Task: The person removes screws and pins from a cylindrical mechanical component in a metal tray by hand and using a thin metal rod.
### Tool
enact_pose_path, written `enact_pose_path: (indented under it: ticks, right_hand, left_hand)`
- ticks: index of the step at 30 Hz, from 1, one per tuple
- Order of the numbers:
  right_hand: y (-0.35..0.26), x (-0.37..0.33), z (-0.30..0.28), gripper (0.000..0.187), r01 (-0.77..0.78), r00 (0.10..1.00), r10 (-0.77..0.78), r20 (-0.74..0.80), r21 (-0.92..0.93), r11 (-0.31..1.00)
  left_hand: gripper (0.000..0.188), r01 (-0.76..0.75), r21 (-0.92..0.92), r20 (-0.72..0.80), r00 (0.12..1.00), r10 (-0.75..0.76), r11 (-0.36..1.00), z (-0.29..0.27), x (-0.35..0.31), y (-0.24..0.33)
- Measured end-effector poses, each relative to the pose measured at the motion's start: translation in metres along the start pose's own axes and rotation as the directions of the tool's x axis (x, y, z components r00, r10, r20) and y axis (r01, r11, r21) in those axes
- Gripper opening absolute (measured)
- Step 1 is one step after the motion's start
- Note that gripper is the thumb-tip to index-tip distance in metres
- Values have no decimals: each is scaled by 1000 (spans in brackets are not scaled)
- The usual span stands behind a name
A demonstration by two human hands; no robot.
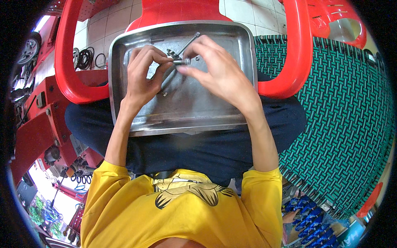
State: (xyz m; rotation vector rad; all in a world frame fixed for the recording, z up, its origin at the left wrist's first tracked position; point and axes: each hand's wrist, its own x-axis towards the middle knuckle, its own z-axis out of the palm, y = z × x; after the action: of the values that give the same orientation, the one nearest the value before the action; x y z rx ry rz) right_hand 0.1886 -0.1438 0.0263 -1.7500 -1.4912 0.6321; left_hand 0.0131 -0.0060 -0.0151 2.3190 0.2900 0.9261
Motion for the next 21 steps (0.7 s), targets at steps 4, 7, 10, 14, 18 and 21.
enact_pose_path:
  ticks: [4,7,10,14,18,21]
  right_hand:
    - [-7,3,-1,35,12,998,-12,-64,5,1000]
    - [-1,3,-5,34,-84,996,81,49,72,994]
    - [1,2,-3,33,-71,994,71,88,-11,997]
    - [7,-3,-2,32,-153,975,173,137,-144,978]
    - [18,-9,1,32,-120,982,176,71,-487,865]
    - [22,-7,1,32,-117,967,225,118,-580,806]
  left_hand:
    - [18,21,16,27,999,-21,1000,-1,0,-1]
    - [17,-7,35,70,998,5,999,-1,1,1]
    - [15,-20,51,100,995,15,998,4,-2,0]
    - [17,-37,91,181,983,20,995,8,-3,0]
    - [20,30,116,168,985,-49,993,5,1,1]
    - [22,56,183,119,990,-78,982,-1,2,-3]
